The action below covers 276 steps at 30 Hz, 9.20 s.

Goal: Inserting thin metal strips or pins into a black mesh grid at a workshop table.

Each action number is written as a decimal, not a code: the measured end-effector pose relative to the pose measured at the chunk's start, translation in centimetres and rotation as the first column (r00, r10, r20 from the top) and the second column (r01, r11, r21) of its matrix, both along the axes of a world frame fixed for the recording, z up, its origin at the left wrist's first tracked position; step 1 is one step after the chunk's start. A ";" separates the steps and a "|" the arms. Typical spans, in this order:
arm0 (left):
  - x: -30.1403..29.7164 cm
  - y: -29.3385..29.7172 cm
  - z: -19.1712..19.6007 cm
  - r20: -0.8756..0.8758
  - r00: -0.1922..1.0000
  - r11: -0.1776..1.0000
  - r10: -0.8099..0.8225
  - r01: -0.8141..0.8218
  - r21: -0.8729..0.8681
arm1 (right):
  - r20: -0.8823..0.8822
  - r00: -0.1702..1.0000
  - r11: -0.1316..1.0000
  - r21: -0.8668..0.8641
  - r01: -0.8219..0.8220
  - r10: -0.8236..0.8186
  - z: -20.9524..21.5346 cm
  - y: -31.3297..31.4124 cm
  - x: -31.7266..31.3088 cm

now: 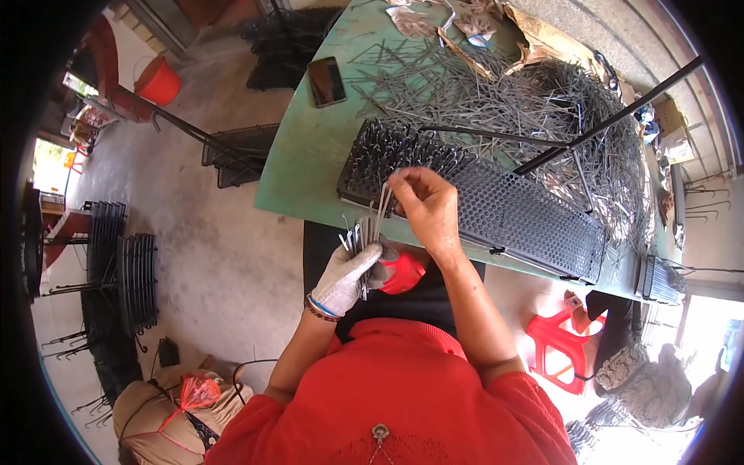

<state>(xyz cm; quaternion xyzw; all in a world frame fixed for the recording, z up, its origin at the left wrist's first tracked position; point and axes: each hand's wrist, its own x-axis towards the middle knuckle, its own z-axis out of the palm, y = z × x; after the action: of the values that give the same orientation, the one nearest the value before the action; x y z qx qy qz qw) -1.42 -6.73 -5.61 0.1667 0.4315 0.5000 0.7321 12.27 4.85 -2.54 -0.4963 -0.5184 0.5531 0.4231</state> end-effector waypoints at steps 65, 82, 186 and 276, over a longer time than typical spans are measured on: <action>-1.7 -1.2 -0.4 0.033 0.999 0.998 0.030 -0.028 -0.059 | 0.154 0.982 0.793 0.609 -0.005 -0.111 0.3 2.4 -4.8; -1.8 -1.0 -0.5 0.010 0.995 0.994 0.096 -0.095 -0.049 | 0.234 0.960 0.628 0.773 -0.089 -0.151 -1.2 2.3 -5.3; -9.9 5.2 -3.6 0.074 0.794 0.759 0.603 -0.600 0.253 | 0.556 0.807 0.431 0.789 -0.437 -0.200 -0.4 2.5 -6.3; 1.5 -0.8 -0.7 -0.041 0.982 0.982 0.183 -0.180 0.060 | 0.096 0.970 0.973 -0.073 -0.219 0.225 -0.9 -1.5 1.6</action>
<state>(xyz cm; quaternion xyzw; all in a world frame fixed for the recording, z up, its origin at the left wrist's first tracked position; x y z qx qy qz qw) 0.07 -7.51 -6.33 0.1588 0.4476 0.5727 0.6682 13.88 3.35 -3.42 -0.4761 -0.5745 0.5862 0.3157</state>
